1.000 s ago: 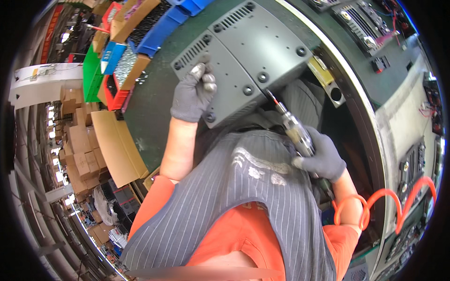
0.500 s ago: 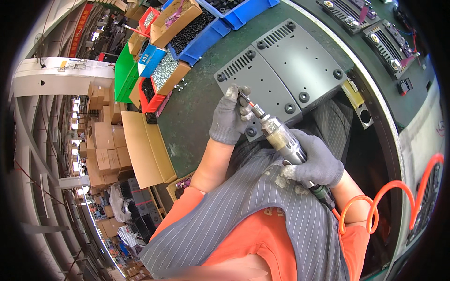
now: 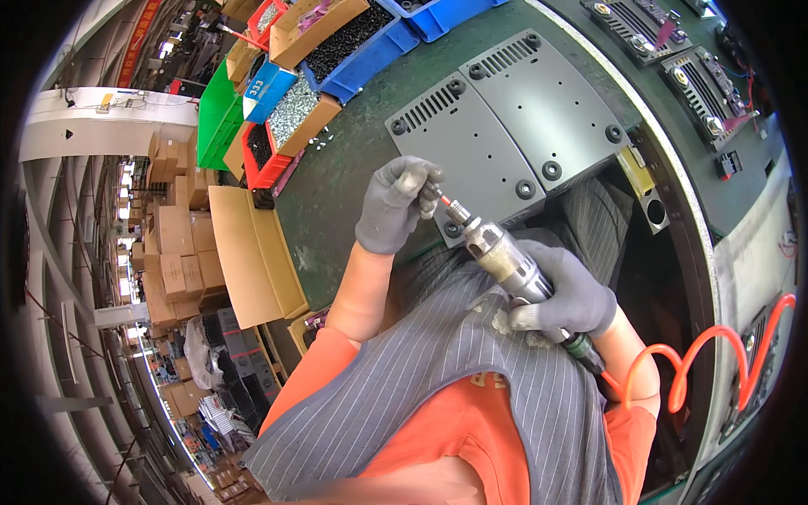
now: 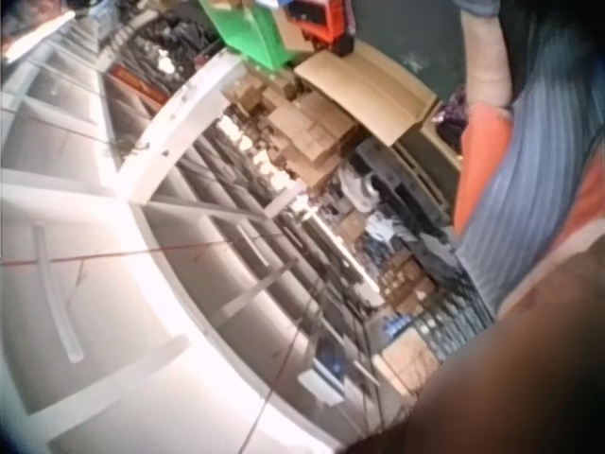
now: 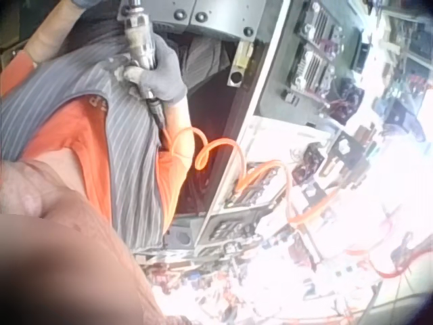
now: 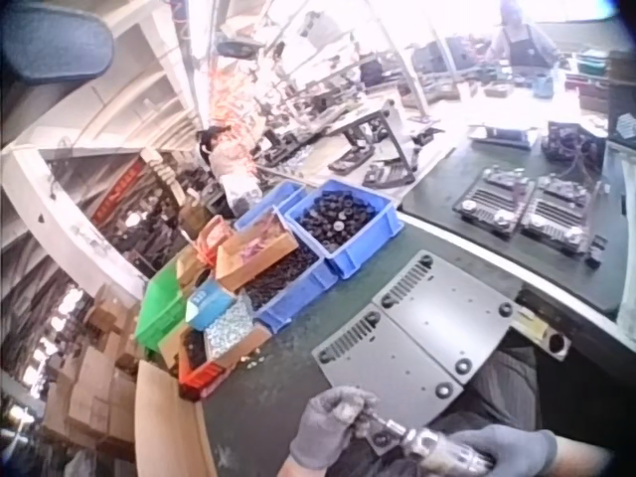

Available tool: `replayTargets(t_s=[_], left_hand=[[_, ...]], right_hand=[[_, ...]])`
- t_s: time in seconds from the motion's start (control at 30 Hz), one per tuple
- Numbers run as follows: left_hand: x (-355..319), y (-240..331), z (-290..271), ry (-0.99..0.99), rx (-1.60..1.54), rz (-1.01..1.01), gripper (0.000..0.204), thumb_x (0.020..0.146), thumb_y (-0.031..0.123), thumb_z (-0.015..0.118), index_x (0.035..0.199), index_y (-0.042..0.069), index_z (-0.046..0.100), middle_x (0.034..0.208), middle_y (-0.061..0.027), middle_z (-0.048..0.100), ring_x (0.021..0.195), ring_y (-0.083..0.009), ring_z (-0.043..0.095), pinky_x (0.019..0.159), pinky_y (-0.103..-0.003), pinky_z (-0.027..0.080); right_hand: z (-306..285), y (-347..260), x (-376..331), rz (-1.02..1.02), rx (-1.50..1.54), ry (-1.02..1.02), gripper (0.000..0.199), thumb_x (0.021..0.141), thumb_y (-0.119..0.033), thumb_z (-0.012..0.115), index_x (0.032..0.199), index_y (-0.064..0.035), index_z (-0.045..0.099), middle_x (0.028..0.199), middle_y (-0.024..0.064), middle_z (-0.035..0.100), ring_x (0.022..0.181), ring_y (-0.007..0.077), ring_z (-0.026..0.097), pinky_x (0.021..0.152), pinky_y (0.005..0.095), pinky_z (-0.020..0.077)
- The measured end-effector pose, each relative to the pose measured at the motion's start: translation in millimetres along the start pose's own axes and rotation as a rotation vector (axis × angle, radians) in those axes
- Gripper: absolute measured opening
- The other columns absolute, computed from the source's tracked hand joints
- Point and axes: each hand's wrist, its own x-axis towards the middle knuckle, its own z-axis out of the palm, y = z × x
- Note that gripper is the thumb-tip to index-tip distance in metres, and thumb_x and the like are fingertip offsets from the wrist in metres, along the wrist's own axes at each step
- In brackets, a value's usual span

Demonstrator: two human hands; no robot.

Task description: Assembling the metal casing, internal fans, and components of an electronic power supply unit at a workstation.

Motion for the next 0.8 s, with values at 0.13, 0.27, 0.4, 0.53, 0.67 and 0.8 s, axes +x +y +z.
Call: replayTargets(t_s=[0.13, 0.27, 0.4, 0.53, 0.67, 0.8], left_hand=[[-19, -5, -5, -0.046, -0.032, -0.001, 0.043, 0.097, 0.041, 0.064, 0.107, -0.001, 0.068, 0.085, -0.0057, 0.067, 0.063, -0.008, 0.06, 0.055, -0.021, 0.048], [-53, -21, -15, -0.346, 0.31, -0.462, 0.068, 0.094, 0.06, 0.056, 0.127, 0.001, 0.06, 0.096, -0.0136, 0.07, 0.078, -0.0173, 0.068, 0.064, -0.028, 0.054], [-87, -74, -11, -0.153, 1.374, -0.294, 0.058, 0.097, 0.054, 0.051, 0.109, 0.0, 0.065, 0.094, -0.0268, 0.068, 0.086, -0.0464, 0.064, 0.079, -0.047, 0.052], [-73, -113, -2, 0.01, 1.031, -0.101, 0.052, 0.099, 0.051, 0.049, 0.111, 0.002, 0.062, 0.095, -0.0248, 0.067, 0.084, -0.0433, 0.064, 0.076, -0.05, 0.051], [-79, -48, 18, -0.022, 1.352, 0.264, 0.038, 0.097, 0.042, 0.053, 0.096, 0.005, 0.064, 0.078, -0.0172, 0.063, 0.068, -0.0391, 0.063, 0.067, -0.048, 0.052], [-61, 65, 23, -0.138, 1.696, 0.45, 0.026, 0.088, 0.033, 0.066, 0.087, 0.008, 0.058, 0.073, -0.0129, 0.055, 0.061, -0.0332, 0.06, 0.054, -0.043, 0.049]], right_hand=[[3, 4, 1, 0.007, 0.32, -0.152, 0.078, 0.064, -0.028, 0.086, 0.128, 0.0039, 0.055, 0.101, 0.0051, 0.061, 0.088, 0.0118, 0.058, 0.078, 0.0261, 0.0483], [2, 5, -4, -0.007, 0.125, -0.078, 0.079, 0.062, -0.027, 0.086, 0.128, 0.0028, 0.054, 0.1, 0.007, 0.062, 0.086, 0.012, 0.06, 0.076, 0.0262, 0.0491], [-1, 7, 0, -0.145, 0.039, 0.005, 0.081, 0.06, -0.027, 0.086, 0.13, 0.0026, 0.055, 0.096, 0.0056, 0.064, 0.079, 0.012, 0.061, 0.073, 0.0261, 0.0502], [-4, 9, -2, -0.104, 0.017, 0.04, 0.084, 0.058, -0.028, 0.087, 0.13, 0.0023, 0.055, 0.095, 0.0053, 0.064, 0.077, 0.0112, 0.061, 0.07, 0.026, 0.0501], [-17, -2, -24, -0.12, -0.012, 0.151, 0.086, 0.055, -0.037, 0.089, 0.124, 0.0026, 0.057, 0.091, 0.004, 0.063, 0.077, 0.0105, 0.061, 0.069, 0.0258, 0.0493], [-25, -15, -44, -0.08, 0.087, 0.311, 0.095, 0.049, -0.051, 0.091, 0.118, 0.0052, 0.058, 0.084, 0.0014, 0.062, 0.068, 0.0094, 0.057, 0.063, 0.0229, 0.0452]])
